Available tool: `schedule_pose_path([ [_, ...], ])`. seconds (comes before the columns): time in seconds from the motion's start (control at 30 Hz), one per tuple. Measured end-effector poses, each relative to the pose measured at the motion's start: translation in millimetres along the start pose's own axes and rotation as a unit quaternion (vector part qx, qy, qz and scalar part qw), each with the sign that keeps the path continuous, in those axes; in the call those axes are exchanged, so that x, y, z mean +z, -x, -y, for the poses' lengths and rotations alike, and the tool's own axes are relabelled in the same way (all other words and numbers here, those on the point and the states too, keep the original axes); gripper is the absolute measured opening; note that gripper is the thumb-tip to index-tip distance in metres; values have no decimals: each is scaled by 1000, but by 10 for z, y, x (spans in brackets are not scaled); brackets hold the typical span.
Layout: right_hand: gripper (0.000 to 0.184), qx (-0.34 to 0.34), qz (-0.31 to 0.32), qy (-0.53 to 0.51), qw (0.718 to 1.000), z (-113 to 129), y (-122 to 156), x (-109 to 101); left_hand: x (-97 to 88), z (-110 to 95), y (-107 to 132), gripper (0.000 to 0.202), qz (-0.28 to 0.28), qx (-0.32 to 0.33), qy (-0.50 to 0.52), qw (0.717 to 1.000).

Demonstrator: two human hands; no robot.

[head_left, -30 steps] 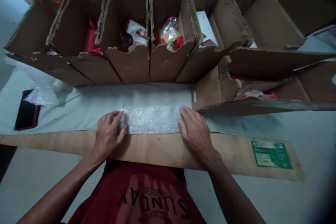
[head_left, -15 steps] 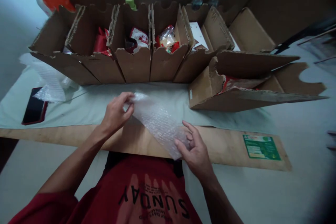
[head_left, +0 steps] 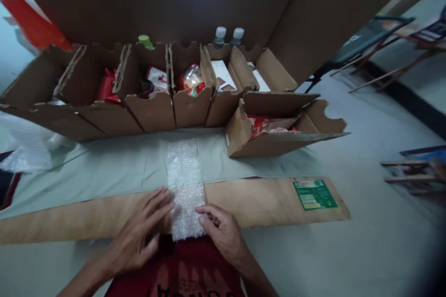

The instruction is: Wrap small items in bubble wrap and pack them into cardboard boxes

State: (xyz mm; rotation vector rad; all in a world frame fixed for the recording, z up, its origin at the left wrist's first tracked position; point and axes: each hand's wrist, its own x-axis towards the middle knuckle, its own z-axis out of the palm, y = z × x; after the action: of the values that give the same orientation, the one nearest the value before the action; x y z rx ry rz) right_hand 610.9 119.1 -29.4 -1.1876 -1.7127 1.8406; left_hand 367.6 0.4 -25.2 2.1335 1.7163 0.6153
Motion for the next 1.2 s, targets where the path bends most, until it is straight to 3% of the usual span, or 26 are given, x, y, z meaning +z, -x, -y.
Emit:
schedule_pose_path([
  [0.07, 27, 40, 10, -91, 995, 24, 0, 21, 99, -112, 26, 73, -39, 8, -6, 999],
  [0.17, 34, 46, 9, -180, 982, 46, -7, 62, 204, -188, -158, 67, -135, -10, 21, 991],
  [0.23, 37, 39, -3, -202, 979, 62, -26, 72, 204, -195, -293, 65, -164, -45, 61, 983],
  [0.33, 41, 32, -20, -232, 972, 104, -84, 47, 136, -194, -381, 77, -148, -110, 113, 976],
  [0.47, 46, 40, -2, -281, 959, 174, -221, -5, 107, -182, -385, 96, -112, -140, 164, 970],
  [0.63, 50, 44, 17, -274, 960, 193, -415, 1, 213, -42, -544, 55, -186, -253, 196, 929],
  [0.73, 58, -18, -1, -200, 980, 161, -463, -23, 233, 84, -681, 42, -182, -295, 176, 921],
  [0.83, 49, -148, -58, 27, 987, 112, -488, -86, 234, 182, -767, 51, -162, -303, 116, 932],
  [0.87, 45, -200, -62, 123, 970, 94, -505, -102, 238, 204, -784, 55, -151, -302, 95, 937],
  [0.93, 39, -285, -42, 299, 910, 60, -562, -111, 249, 229, -799, 60, -128, -296, 57, 945],
  [1.03, 33, -350, -8, 444, 825, 26, -668, -76, 233, 210, -770, 57, -142, -269, 14, 953],
  [1.1, 31, -366, -7, 460, 809, 31, -716, -51, 181, 153, -706, 52, -181, -225, -7, 957],
  [1.2, 31, -367, 15, 427, 826, 86, -735, -40, 84, 32, -573, 53, -181, -126, 2, 976],
])
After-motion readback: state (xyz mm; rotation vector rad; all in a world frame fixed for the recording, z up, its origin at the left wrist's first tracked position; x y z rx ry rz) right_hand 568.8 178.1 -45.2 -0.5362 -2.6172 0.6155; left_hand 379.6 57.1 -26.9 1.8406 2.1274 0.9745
